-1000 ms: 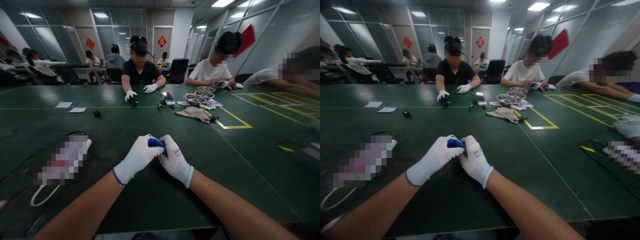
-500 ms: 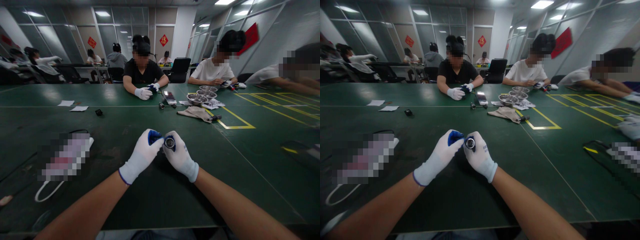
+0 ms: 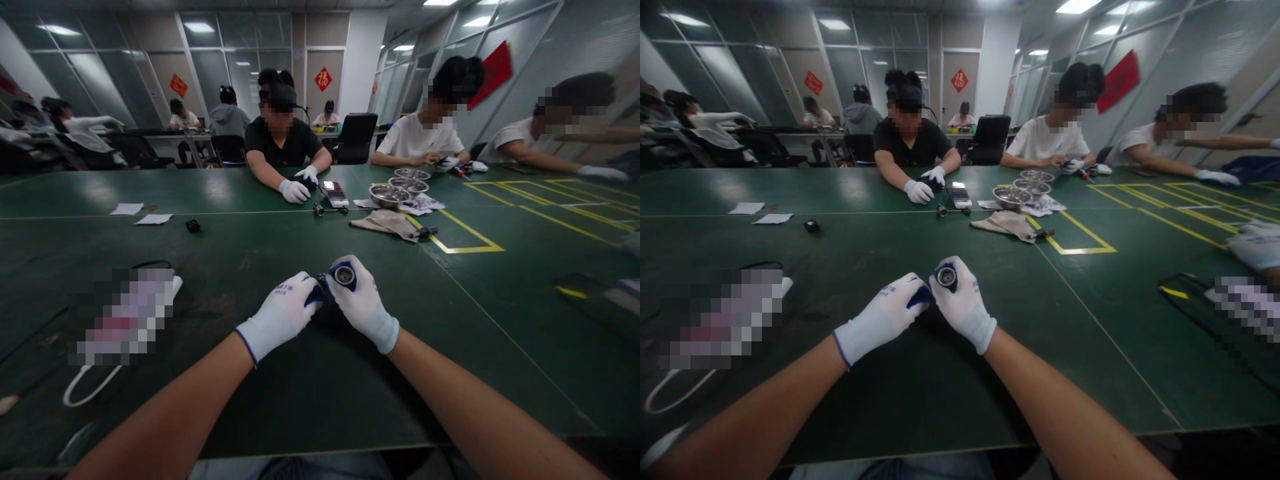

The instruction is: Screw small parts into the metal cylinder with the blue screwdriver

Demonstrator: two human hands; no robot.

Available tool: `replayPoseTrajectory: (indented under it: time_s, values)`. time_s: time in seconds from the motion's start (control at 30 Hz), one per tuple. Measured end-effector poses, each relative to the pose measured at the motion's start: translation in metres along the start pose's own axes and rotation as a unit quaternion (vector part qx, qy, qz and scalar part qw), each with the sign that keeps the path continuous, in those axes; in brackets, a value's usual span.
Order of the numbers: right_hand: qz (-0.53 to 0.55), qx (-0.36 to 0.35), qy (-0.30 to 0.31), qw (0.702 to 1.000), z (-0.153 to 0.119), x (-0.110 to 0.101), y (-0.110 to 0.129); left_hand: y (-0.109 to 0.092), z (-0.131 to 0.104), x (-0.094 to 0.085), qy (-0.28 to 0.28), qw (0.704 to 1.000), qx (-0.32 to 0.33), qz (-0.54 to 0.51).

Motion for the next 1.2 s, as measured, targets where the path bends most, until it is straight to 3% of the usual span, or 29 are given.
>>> replayPoseTrajectory:
  time_s: [0.2, 0.37, 0.5, 0.67, 0.9, 1.2]
  values:
    - [-0.001, 0.004, -0.006, 1.0, 0.002, -0.002, 0.001, 0.009, -0.006, -0.021, -0.01, 0.998, 0.02, -0.058]
    - [-0.008, 0.003, 0.016, 1.0, 0.002, -0.002, 0.004, 0.007, -0.002, -0.013, 0.026, 0.999, 0.011, 0.017]
    - [-0.007, -0.023, 0.031, 0.999, -0.001, -0.001, 0.008, 0.005, 0.0, -0.007, 0.02, 0.999, 0.008, 0.039]
    - [-0.029, -0.054, 0.042, 0.997, -0.002, -0.001, 0.007, 0.005, -0.003, -0.016, -0.009, 0.997, 0.016, -0.071]
    - [-0.006, -0.052, 0.074, 0.996, 0.0, -0.001, 0.005, -0.004, -0.009, -0.037, -0.082, 0.962, 0.022, -0.258]
    - [0.001, -0.075, 0.128, 0.989, -0.005, 0.001, 0.017, -0.014, -0.016, -0.037, -0.099, 0.971, 0.094, -0.194]
Point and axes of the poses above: each hand's wrist, its own z-axis towards the middle knuckle, its own x-axis out of the palm, y = z × x, the point moved 2 cm from there along z, towards the middle knuckle, and after that the axes turned 5 degrees about -x, right-handed, at the moved point
